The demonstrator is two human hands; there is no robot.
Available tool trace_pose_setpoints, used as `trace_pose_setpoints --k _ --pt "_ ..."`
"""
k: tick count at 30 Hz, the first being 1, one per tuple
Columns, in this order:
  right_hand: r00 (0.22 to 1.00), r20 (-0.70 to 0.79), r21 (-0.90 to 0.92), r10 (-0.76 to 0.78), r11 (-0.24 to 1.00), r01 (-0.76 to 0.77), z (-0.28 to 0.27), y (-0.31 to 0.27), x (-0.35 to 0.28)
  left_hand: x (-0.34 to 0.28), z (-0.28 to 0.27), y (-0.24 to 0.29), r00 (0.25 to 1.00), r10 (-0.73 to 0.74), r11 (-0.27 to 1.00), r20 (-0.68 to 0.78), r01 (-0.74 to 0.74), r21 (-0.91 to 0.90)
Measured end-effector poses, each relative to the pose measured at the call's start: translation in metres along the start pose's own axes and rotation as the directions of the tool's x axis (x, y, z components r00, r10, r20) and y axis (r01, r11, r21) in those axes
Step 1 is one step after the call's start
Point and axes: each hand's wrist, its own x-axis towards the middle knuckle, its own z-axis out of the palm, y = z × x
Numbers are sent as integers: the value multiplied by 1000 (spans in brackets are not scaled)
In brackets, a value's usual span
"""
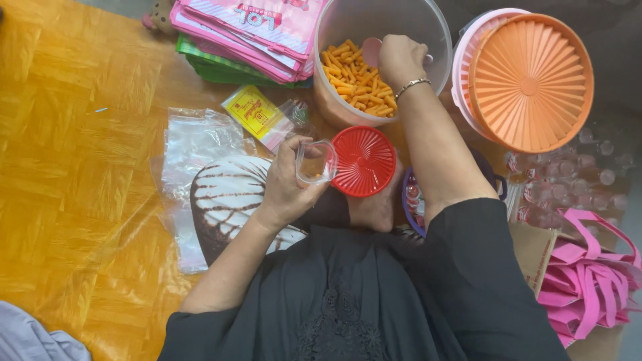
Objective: Scooping orange snack sticks from a large container into small plastic bags and sealing them.
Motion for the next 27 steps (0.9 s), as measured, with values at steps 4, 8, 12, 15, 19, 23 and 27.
trace_pose_setpoints --k 4,8,12,15,19,23,27 --pt "991 98 -17 94 996 -92 18 -1 12 3 0 -3 998 -37 999 47 39 -25" --pt "962 220 88 164 978 -187 5 -8 2 4 1 -3 997 -55 998 58 57 -35" --pt "975 205 116 89 987 -115 -1 -1 -6 6 3 -5 995 -57 996 81 62 -62" --pt "969 224 138 103 981 -137 1 3 -6 7 5 -4 995 -63 996 74 67 -58" --pt "974 222 207 54 973 -101 -8 -13 -15 7 6 -3 994 -62 996 86 67 -58" --pt "919 393 292 29 944 -155 -23 -11 -18 8 5 -2 995 -58 997 87 62 -47" --pt "884 466 437 -39 879 -191 -19 -2 -16 8 7 -2 994 -58 996 95 64 -57"
